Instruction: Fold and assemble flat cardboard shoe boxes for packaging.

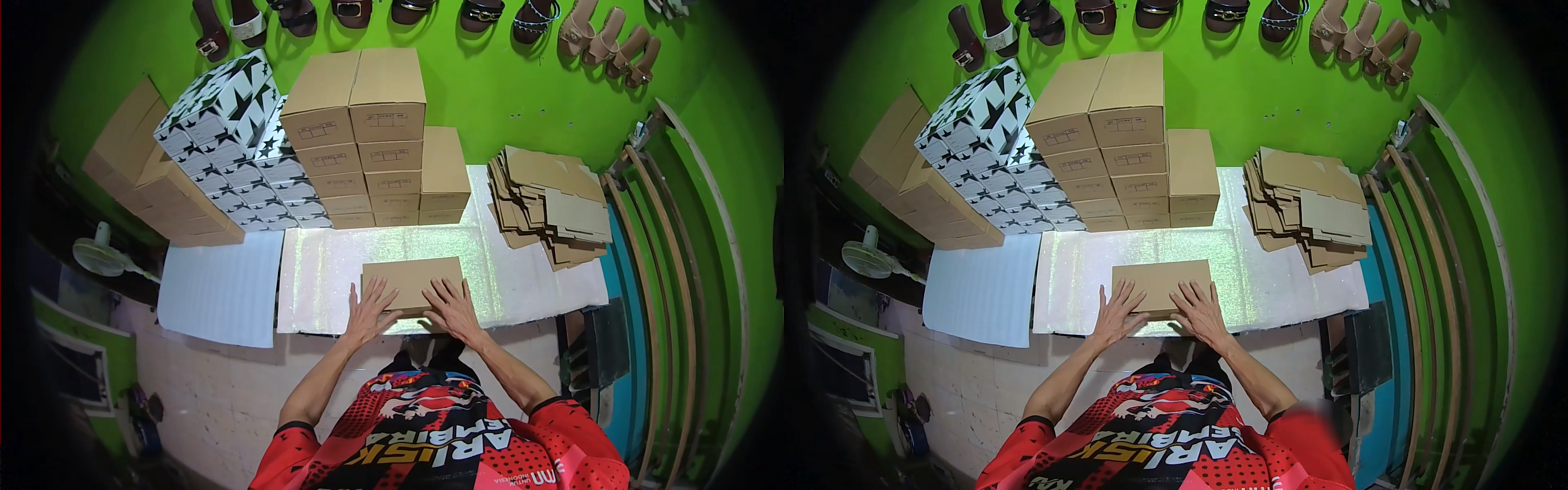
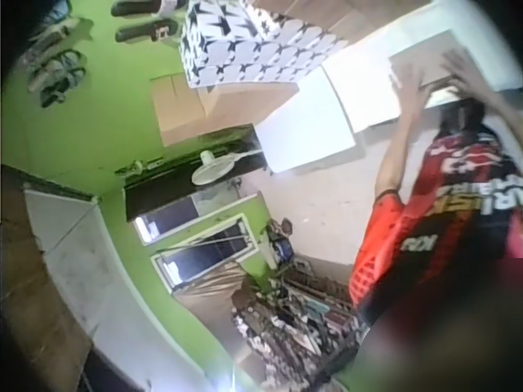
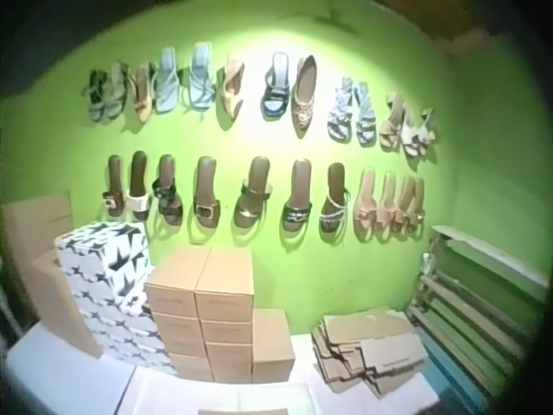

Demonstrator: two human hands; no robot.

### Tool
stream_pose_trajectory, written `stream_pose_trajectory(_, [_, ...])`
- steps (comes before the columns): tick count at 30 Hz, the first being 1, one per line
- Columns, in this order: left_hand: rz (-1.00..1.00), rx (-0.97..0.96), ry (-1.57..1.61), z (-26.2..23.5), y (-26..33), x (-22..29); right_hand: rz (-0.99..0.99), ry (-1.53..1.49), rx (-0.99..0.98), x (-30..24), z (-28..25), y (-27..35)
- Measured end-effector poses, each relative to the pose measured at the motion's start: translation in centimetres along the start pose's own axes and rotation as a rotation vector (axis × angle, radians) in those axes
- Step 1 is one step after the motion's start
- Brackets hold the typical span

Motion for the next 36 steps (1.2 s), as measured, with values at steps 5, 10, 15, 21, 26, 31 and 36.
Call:
stream_pose_trajectory(5, [0.069,0.130,0.133,-0.6,0.1,-0.1,-0.015,0.056,-0.052,1.0,-0.3,-0.6])
stream_pose_trajectory(10, [0.044,0.168,0.172,-0.6,0.1,0.1,0.045,-0.084,-0.001,1.7,0.0,-0.4])
stream_pose_trajectory(15, [0.007,0.101,0.056,0.6,1.1,-0.4,0.044,-0.055,-0.009,1.4,0.7,-0.2])
stream_pose_trajectory(21, [-0.002,0.006,-0.179,0.9,0.2,2.2,0.057,0.074,0.032,0.7,0.7,0.6])
stream_pose_trajectory(26, [0.003,0.028,-0.136,2.9,0.3,1.9,0.038,0.067,0.042,0.2,2.1,0.6])
stream_pose_trajectory(31, [0.025,0.019,-0.059,2.4,0.4,0.8,0.087,0.127,0.089,-1.7,1.8,1.3])
stream_pose_trajectory(36, [0.032,-0.042,-0.080,1.7,0.2,-0.3,0.149,-0.025,-0.072,-4.6,-0.1,1.4])
Point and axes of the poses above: each hand's wrist, its own y-axis away from the middle knuckle, its own z-axis out of the palm, x = y × z, the point moved 6 cm from there along -y, towards the middle knuckle, and after that the axes turned 13 degrees about x, right-handed, at the moved point
